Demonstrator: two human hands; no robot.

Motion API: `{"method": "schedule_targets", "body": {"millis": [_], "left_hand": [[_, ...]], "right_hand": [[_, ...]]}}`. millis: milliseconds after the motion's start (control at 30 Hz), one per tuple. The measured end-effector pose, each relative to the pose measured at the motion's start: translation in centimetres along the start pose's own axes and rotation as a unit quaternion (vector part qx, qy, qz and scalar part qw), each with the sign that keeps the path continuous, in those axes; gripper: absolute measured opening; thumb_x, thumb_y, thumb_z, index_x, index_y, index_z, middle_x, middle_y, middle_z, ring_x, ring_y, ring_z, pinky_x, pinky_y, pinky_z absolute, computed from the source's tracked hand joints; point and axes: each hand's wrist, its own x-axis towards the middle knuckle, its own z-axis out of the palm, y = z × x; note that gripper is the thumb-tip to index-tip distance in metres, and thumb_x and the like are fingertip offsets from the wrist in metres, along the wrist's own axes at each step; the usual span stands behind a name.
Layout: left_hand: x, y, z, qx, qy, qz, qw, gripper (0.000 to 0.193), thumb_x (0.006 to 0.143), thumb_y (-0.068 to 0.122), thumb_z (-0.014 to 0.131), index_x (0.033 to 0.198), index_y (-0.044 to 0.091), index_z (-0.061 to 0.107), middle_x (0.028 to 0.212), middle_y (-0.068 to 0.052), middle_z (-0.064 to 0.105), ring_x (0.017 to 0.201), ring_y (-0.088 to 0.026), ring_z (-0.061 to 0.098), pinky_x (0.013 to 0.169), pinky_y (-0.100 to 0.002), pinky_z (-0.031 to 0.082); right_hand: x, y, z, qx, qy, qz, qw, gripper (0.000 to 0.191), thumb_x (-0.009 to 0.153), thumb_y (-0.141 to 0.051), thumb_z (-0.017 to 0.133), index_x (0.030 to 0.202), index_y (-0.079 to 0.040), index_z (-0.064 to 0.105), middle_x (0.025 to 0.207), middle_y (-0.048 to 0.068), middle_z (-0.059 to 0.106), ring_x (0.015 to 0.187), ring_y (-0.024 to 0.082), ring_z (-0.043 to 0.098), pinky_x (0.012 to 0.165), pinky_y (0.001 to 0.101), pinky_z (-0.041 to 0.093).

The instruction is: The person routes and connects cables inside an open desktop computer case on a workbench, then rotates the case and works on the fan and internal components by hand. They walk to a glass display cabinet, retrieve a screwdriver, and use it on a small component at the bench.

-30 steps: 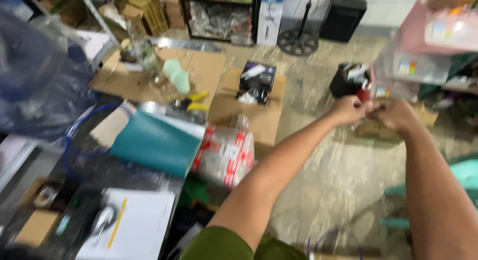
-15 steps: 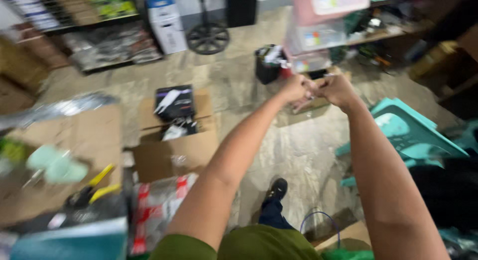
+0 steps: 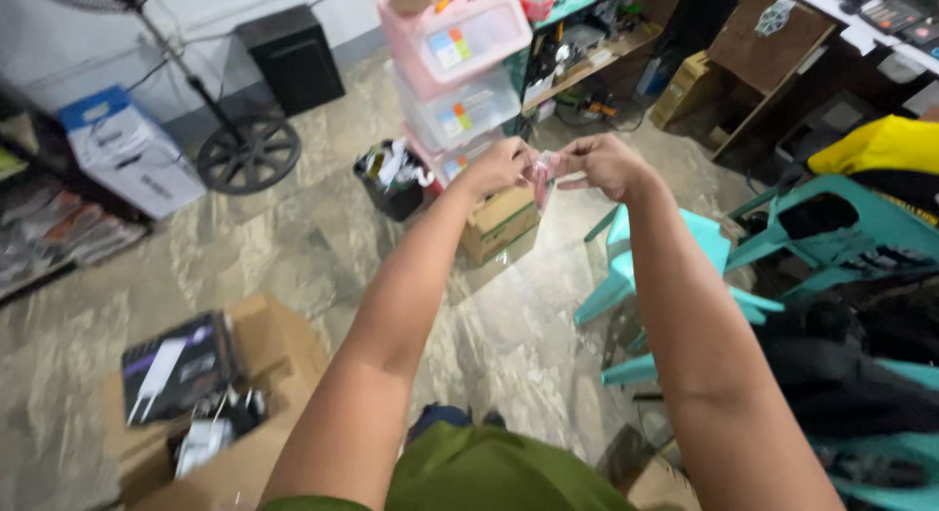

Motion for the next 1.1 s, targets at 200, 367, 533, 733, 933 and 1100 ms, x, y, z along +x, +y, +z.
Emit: {"method": "schedule_targets", "body": {"millis": [200, 367, 533, 733, 933, 1100], "left_hand": [[17.0, -4.4, -1.0, 0.011, -0.059, 0.001, 0.998, 0.027, 0.102, 0.025, 0.059, 0.105, -0.001, 0.064, 0.089, -0.009, 0.074, 0.077, -0.017, 0.072, 0.067, -0.033, 0.062], [29.7, -7.3, -3.1, 0.103, 0.003, 0.137, 0.985, 0.031, 0.102, 0.030, 0.069, 0.109, 0.000, 0.070, 0.102, -0.015, 0.073, 0.093, -0.026, 0.073, 0.083, -0.039, 0.059], [42.0, -9.2, -8.0, 0.024, -0.112, 0.181, 0.977, 0.061, 0.087, 0.026, 0.083, 0.134, 0.002, 0.051, 0.116, -0.013, 0.065, 0.109, -0.024, 0.062, 0.090, -0.039, 0.050], [54.6, -11.5, -7.5, -0.009, -0.164, 0.003, 0.986, 0.049, 0.086, 0.020, 0.081, 0.132, 0.009, 0.069, 0.096, -0.003, 0.075, 0.082, -0.011, 0.066, 0.076, -0.032, 0.055], [67.2, -13.2, -3.7, -0.069, -0.173, 0.048, 0.981, 0.049, 0.079, 0.016, 0.086, 0.126, 0.007, 0.074, 0.103, -0.003, 0.076, 0.086, -0.009, 0.064, 0.079, -0.028, 0.052], [79.5, -15.0, 2.0, 0.011, -0.137, 0.061, 0.989, 0.042, 0.090, 0.029, 0.079, 0.124, 0.006, 0.073, 0.107, -0.001, 0.078, 0.093, -0.005, 0.066, 0.084, -0.024, 0.054]], "right_hand": [[12.8, -0.9, -5.6, -0.375, 0.193, -0.013, 0.907, 0.022, 0.090, -0.014, 0.081, 0.098, 0.002, 0.067, 0.089, 0.016, 0.072, 0.073, 0.027, 0.070, 0.067, 0.0416, 0.059], [25.2, -0.5, -10.7, -0.053, 0.167, -0.044, 0.983, 0.014, 0.092, 0.004, 0.064, 0.097, -0.005, 0.053, 0.092, 0.010, 0.065, 0.077, 0.023, 0.073, 0.065, 0.0406, 0.065], [35.1, -3.3, -19.0, 0.035, 0.132, -0.095, 0.986, 0.015, 0.090, 0.013, 0.060, 0.100, 0.003, 0.065, 0.098, 0.012, 0.071, 0.089, 0.022, 0.073, 0.081, 0.0359, 0.065], [42.8, -3.2, -28.0, 0.083, 0.193, -0.060, 0.976, 0.016, 0.090, 0.009, 0.063, 0.105, 0.002, 0.065, 0.101, 0.011, 0.074, 0.086, 0.021, 0.074, 0.080, 0.0355, 0.065], [49.8, -0.7, -39.9, 0.017, 0.197, -0.037, 0.980, 0.016, 0.093, -0.004, 0.073, 0.105, 0.007, 0.072, 0.094, 0.011, 0.073, 0.081, 0.018, 0.073, 0.078, 0.0337, 0.066], [55.9, 0.5, -51.6, -0.014, 0.191, -0.004, 0.982, 0.024, 0.098, -0.018, 0.073, 0.107, 0.004, 0.076, 0.090, 0.009, 0.073, 0.078, 0.016, 0.071, 0.074, 0.0333, 0.063]]}}
